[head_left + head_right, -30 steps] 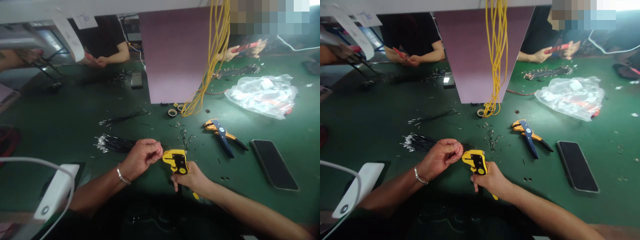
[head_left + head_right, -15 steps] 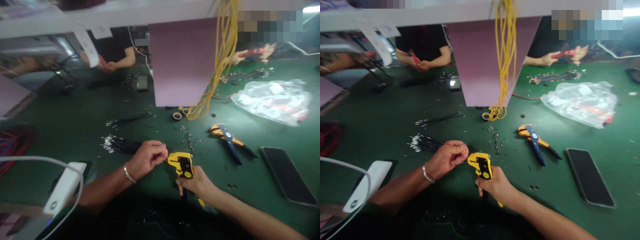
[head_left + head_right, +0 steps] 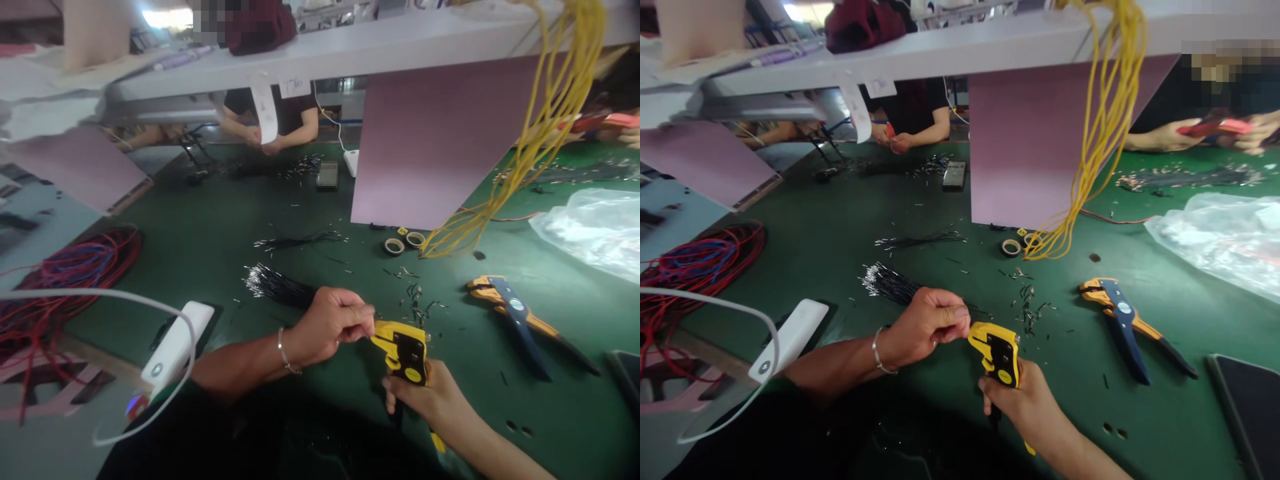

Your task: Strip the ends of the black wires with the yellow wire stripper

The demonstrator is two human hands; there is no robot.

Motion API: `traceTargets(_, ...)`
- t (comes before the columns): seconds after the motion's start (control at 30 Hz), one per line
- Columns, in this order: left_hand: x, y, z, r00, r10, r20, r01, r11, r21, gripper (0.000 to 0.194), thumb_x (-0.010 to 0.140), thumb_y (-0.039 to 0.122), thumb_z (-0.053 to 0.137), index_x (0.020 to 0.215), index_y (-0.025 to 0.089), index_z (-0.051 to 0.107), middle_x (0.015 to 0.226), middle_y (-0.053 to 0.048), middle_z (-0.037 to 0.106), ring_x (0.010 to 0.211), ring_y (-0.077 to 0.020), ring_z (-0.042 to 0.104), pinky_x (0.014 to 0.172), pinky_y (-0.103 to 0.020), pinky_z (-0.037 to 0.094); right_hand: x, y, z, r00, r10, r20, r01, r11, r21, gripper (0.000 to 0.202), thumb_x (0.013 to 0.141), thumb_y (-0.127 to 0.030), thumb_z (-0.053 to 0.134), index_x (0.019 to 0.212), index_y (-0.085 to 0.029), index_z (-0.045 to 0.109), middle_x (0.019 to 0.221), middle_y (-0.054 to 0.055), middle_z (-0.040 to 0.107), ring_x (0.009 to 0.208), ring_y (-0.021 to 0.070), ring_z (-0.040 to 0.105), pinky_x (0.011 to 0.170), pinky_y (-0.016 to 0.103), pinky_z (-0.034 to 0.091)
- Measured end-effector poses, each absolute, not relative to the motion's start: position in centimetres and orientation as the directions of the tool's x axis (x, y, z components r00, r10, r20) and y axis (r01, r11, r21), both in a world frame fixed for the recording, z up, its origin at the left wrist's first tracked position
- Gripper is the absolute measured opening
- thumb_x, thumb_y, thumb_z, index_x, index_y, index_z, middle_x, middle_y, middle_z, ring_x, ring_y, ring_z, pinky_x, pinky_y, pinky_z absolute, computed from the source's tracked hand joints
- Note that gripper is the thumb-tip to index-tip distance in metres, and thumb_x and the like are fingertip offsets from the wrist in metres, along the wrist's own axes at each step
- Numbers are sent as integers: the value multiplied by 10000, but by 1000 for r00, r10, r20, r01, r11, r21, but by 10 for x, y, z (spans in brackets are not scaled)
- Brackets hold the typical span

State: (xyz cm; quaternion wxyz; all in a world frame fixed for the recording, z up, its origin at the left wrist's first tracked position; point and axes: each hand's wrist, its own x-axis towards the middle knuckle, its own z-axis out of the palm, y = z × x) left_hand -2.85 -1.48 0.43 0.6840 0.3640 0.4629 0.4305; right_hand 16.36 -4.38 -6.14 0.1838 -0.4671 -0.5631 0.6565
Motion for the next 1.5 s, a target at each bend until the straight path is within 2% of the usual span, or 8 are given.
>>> traceTargets(0.23, -32, -5, -3, 233, 892, -387, -320, 446, 836, 260, 689, 290, 685, 528, 105, 598, 537, -37, 576, 406, -46, 371, 402, -220, 162, 165, -41, -60, -485, 766, -423, 316, -298, -901, 334, 719, -368, 606, 452, -168, 616, 509, 50, 599, 532, 157, 500, 559, 278, 384)
traceTargets(0.53, -20, -31, 13, 152, 975, -161, 9, 162, 987, 243, 729, 280, 640, 536, 134, 626, 494, 14, 489, 477, -75, 411, 482, -236, 320, 168, -41, -59, -523, 748, -409, 336, -260, -905, 372, 748, -427, 597, 490, -165, 648, 549, 62, 617, 552, 168, 523, 558, 276, 403)
traceTargets(0.73, -31, -13, 5, 190, 915, -356, -280, 398, 874, 273, 684, 332, 677, 532, 116, 608, 517, -29, 561, 420, -53, 365, 402, -217, 197, 167, -47, -52, -452, 778, -437, 364, -286, -886, 361, 728, -432, 586, 471, -181, 617, 533, 68, 626, 556, 190, 552, 572, 292, 426)
traceTargets(0.83, -28, -13, 3, 169, 918, -359, -242, 391, 888, 281, 685, 336, 679, 523, 120, 601, 483, -8, 528, 416, -54, 366, 403, -212, 216, 166, -42, -52, -458, 770, -444, 390, -274, -879, 350, 710, -428, 596, 469, -176, 630, 538, 77, 639, 566, 197, 558, 567, 294, 425)
traceTargets(0.97, -16, -29, 7, 104, 988, -117, 44, 113, 993, 243, 720, 252, 641, 509, 141, 593, 501, 2, 506, 487, -85, 438, 493, -236, 350, 166, -38, -52, -478, 771, -421, 367, -261, -893, 360, 727, -423, 596, 476, -170, 647, 540, 77, 642, 552, 186, 544, 549, 288, 406)
traceTargets(1.07, -14, -37, 10, 125, 991, 52, 144, -70, 987, 278, 715, 218, 639, 461, 151, 547, 548, -19, 533, 563, -109, 483, 584, -259, 397, 166, -40, -52, -483, 779, -401, 335, -259, -906, 356, 731, -425, 604, 485, -171, 643, 538, 74, 639, 544, 183, 539, 557, 291, 414)
traceTargets(1.27, -28, -20, 11, 132, 952, -274, -161, 294, 942, 247, 718, 295, 649, 538, 128, 617, 460, 13, 480, 419, -63, 355, 424, -223, 242, 163, -38, -42, -524, 718, -459, 313, -339, -887, 273, 697, -361, 640, 494, -180, 617, 537, 62, 647, 546, 181, 563, 578, 287, 442)
traceTargets(1.5, -30, -7, 6, 188, 929, -319, -203, 355, 913, 289, 730, 291, 655, 505, 119, 596, 440, 11, 471, 409, -51, 338, 411, -214, 185, 161, -35, -41, -494, 731, -471, 179, -444, -878, 208, 673, -311, 658, 550, -171, 565, 472, 31, 620, 497, 154, 539, 554, 271, 419)
